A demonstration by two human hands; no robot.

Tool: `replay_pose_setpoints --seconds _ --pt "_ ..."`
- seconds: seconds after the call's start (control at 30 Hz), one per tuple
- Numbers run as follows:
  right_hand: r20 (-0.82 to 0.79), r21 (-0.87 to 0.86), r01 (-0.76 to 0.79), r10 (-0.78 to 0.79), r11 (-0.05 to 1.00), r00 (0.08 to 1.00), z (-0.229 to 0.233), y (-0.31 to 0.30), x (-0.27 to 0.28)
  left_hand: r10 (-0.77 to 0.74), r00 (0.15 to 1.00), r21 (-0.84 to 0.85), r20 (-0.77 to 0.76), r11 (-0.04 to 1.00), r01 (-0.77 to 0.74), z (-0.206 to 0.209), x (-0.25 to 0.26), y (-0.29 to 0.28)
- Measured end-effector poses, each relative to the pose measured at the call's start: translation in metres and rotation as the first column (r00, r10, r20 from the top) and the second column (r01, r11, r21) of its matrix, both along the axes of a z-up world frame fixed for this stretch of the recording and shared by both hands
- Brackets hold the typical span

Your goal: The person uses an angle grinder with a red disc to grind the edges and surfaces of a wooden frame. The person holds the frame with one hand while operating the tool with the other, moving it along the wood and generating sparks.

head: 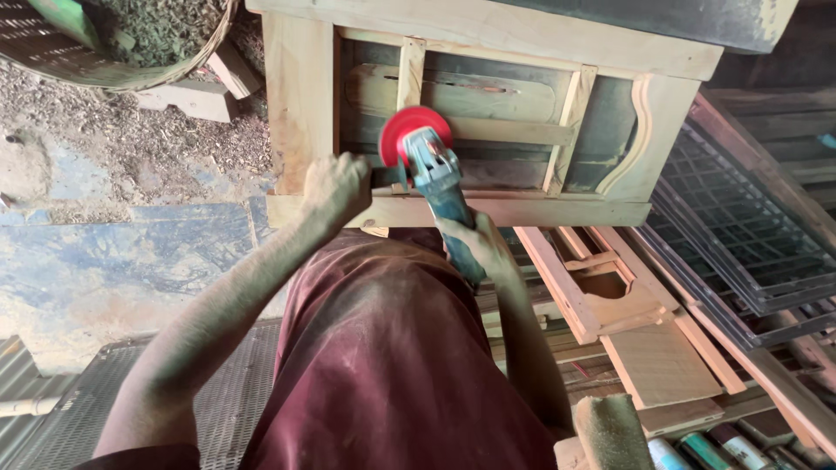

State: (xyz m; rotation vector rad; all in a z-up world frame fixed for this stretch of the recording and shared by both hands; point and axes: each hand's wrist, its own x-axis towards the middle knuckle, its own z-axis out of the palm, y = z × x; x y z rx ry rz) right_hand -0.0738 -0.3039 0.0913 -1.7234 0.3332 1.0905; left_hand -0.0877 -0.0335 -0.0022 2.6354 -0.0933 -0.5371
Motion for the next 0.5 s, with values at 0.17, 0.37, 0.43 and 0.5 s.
replay_pose_setpoints --seconds 0.17,0.37,0.43,0.5 --pt "0.009 -0.045 0.036 -0.035 0.998 0.999 -0.003 -0.017 -0.009 0.028 0.994 -0.087 0.105 0.996 -0.019 0.002 -0.001 -0.018" --pt "0.018 -0.038 0.112 -0.111 0.993 0.994 -0.01 -0.021 -0.011 0.031 0.993 -0.085 0.117 0.996 -0.021 0.0 0.006 -0.026" --pt "0.022 -0.026 0.091 -0.091 0.995 0.996 -0.008 -0.021 -0.011 0.049 0.99 -0.069 0.13 0.997 -0.04 0.001 0.003 -0.026" --pt "0.029 0.005 0.054 -0.054 0.999 0.998 -0.007 -0.018 -0.011 0.054 0.991 -0.034 0.126 0.998 -0.05 0.003 -0.003 -0.019"
